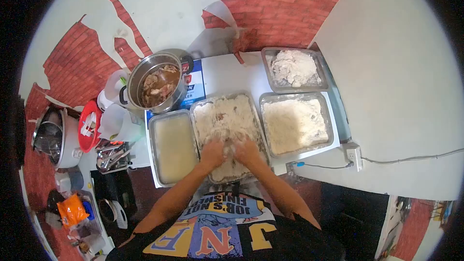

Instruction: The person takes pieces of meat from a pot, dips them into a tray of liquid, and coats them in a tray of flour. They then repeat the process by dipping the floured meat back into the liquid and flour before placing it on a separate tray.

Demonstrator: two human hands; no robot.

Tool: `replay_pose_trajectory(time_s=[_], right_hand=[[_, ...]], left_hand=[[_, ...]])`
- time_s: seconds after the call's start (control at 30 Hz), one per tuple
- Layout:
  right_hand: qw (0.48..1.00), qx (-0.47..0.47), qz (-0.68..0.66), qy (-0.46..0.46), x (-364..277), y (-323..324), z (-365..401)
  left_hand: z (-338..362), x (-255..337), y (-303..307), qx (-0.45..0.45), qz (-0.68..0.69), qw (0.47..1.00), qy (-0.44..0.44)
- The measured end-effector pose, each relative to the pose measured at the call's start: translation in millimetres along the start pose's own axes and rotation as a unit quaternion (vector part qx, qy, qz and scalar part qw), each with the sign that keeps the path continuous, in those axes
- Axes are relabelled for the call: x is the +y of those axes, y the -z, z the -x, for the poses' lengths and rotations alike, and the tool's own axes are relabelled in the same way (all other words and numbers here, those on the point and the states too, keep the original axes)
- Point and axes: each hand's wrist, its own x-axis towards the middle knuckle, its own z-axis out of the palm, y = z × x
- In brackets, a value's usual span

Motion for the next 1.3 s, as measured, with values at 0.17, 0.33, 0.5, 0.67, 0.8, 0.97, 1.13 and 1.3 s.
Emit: replay_pose_trajectory(time_s=[0.17,0.33,0.5,0.67,0.8,0.97,1.13,1.3], right_hand=[[0.996,0.058,-0.051,0.045,7,9,-12],[0.985,0.107,-0.054,0.123,27,5,-50],[0.998,0.023,-0.045,0.045,18,2,-52],[0.998,-0.053,0.007,0.021,32,11,-70],[0.992,0.081,-0.031,0.092,49,14,-111],[0.974,0.012,-0.017,0.225,69,-28,-139],[0.976,-0.176,-0.048,0.122,58,-17,-145],[0.986,-0.122,-0.098,0.059,46,34,-128]], left_hand=[[-7,9,-2,0.012,-0.025,1.000,0.003],[-23,4,-6,-0.003,0.005,1.000,0.012],[-21,9,0,-0.026,-0.037,0.999,0.020],[-29,4,-11,0.007,0.017,0.998,0.055],[-51,-30,-31,0.220,0.030,0.972,0.082],[-82,-31,-7,0.135,-0.038,0.984,0.111],[-116,-65,-16,0.018,0.037,0.992,0.117],[-92,-53,7,0.165,0.145,0.971,0.096]])
